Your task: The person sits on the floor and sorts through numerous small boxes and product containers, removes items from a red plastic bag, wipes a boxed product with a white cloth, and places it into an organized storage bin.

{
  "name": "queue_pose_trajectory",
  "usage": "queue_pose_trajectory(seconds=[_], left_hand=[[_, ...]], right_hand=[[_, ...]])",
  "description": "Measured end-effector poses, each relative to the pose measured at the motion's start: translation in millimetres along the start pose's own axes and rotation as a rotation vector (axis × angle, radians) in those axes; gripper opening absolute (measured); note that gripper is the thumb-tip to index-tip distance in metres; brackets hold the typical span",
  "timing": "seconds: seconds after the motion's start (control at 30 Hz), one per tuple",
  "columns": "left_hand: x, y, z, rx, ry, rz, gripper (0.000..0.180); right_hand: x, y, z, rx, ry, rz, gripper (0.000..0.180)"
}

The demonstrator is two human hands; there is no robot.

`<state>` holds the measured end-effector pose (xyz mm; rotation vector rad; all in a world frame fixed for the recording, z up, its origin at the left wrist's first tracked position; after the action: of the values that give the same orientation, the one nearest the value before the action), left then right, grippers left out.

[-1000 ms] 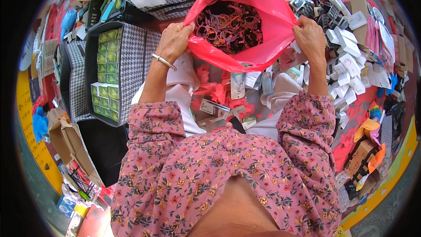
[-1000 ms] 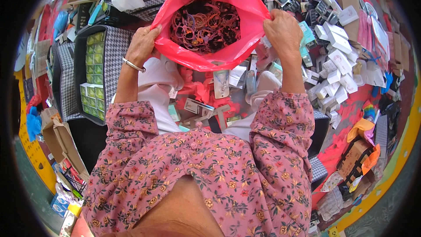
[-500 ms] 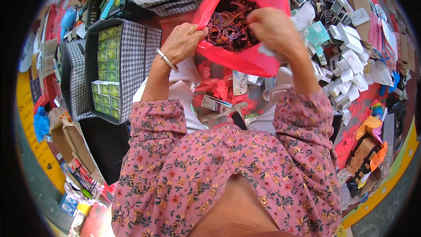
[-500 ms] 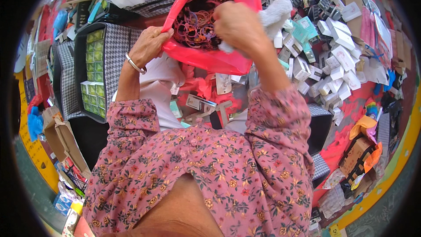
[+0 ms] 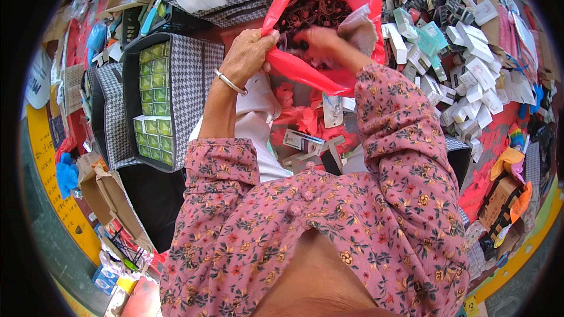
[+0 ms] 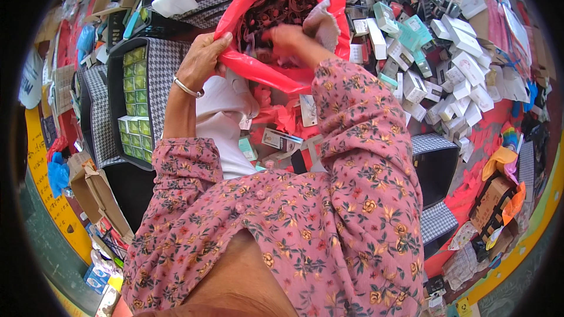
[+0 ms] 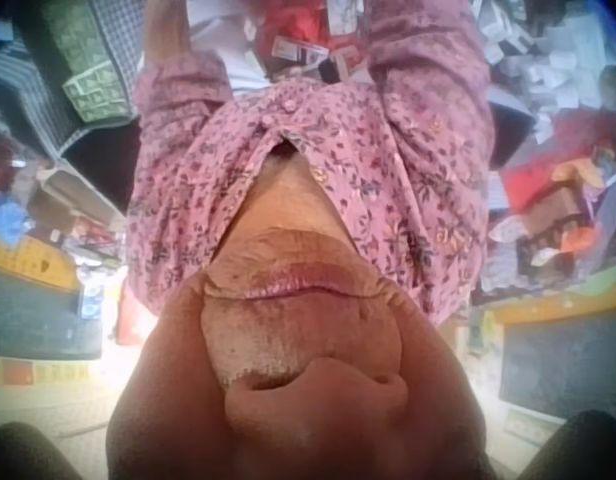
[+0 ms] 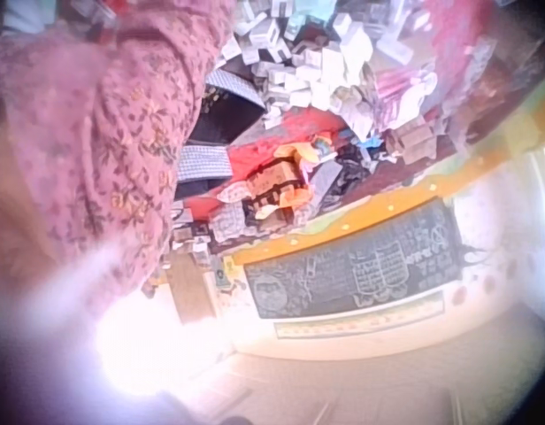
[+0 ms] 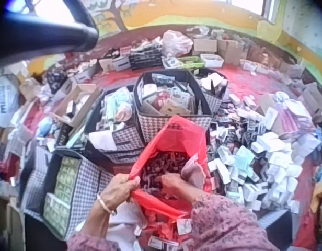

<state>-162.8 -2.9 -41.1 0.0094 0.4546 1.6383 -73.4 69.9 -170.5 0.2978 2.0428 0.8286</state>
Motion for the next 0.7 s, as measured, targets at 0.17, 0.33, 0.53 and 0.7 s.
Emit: queue_pose_trajectory(seconds=[0.17, 0.33, 0.53, 0.7], left_hand=[[-0.2, 1.4, -3.5, -0.017, 0.036, 0.028, 0.032], [-5.1, -0.4, -4.8, 0.036, 0.047, -0.034, 0.034], [-4.2, -3.5, -1.6, 0.078, 0.037, -0.077, 0.034], [-4.4, -3.7, -4.5, 0.154, 0.06, -0.111, 0.033]], right_hand=[[-20.3, -34.0, 2.3, -0.398, 0.096, -0.009, 0.031], [-15.0, -7.7, 46.0, -0.286, -0.011, 0.152, 0.018], [4.4, 12.4, 89.8, -0.242, -0.144, 0.194, 0.021], [7.1, 35.4, 102.5, -0.321, -0.226, 0.285, 0.022]])
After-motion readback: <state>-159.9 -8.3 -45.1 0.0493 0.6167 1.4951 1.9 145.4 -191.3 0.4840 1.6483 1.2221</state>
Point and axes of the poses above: each hand's wrist, its own x-axis towards the middle knuckle, its own y-axis out of the back of the hand, z = x × y, the point moved 9 cm from there along x, towards the middle knuckle, and after that the axes turned 15 degrees about -y, right-handed, at the moved point
